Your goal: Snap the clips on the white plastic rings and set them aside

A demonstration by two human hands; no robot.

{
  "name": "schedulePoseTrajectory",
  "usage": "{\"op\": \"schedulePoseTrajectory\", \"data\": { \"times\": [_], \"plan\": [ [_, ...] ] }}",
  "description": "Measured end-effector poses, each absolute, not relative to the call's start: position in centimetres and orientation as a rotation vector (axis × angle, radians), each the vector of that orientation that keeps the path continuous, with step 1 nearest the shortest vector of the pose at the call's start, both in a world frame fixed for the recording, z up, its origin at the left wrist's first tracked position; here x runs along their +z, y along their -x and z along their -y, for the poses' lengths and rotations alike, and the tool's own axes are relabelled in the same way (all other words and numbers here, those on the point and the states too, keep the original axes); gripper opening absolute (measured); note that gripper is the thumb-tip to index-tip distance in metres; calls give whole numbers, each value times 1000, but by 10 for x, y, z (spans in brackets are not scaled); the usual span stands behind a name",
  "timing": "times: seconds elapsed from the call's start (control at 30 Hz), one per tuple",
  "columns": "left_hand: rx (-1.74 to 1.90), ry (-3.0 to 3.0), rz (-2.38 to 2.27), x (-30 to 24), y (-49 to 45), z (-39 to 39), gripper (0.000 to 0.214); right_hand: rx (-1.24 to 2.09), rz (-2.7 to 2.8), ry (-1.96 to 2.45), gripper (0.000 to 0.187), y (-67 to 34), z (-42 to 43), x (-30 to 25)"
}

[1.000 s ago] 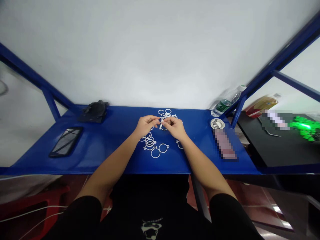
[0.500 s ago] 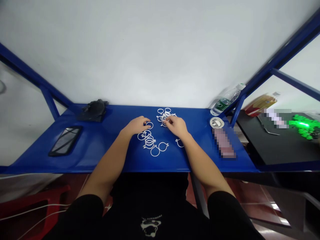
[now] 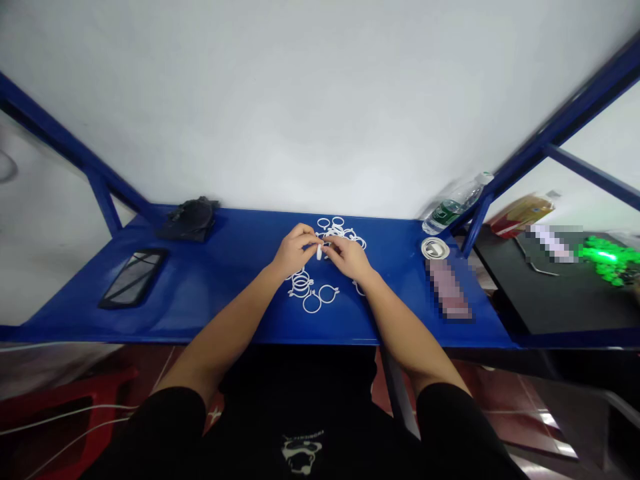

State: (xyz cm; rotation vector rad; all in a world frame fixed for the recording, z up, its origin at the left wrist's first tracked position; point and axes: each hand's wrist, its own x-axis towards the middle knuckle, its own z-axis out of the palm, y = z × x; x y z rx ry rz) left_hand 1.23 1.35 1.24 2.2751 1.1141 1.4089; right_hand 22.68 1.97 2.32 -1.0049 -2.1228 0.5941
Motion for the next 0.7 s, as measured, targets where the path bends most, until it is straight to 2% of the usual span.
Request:
{"op": "schedulePoseTrajectory", "data": {
  "times": [0.1, 0.27, 0.47, 0.6, 0.7],
  "plan": [
    [1471, -2326, -1067, 10, -17, -12, 15, 720, 2071, 946, 32, -224, -20, 22],
    [1363, -2375, -1043, 12, -17, -11, 20, 884, 1838, 966, 34, -227, -27, 10],
    [1341, -2349, -972, 16, -14, -9, 36, 755, 1816, 975, 28, -230, -29, 12],
    [1374, -2430, -920, 14, -14, -10, 32, 542, 1920, 905, 19, -229, -27, 17],
    [1361, -2473, -928, 12, -15, -12, 29, 543, 1950, 927, 21, -228, -26, 16]
  ]
}}
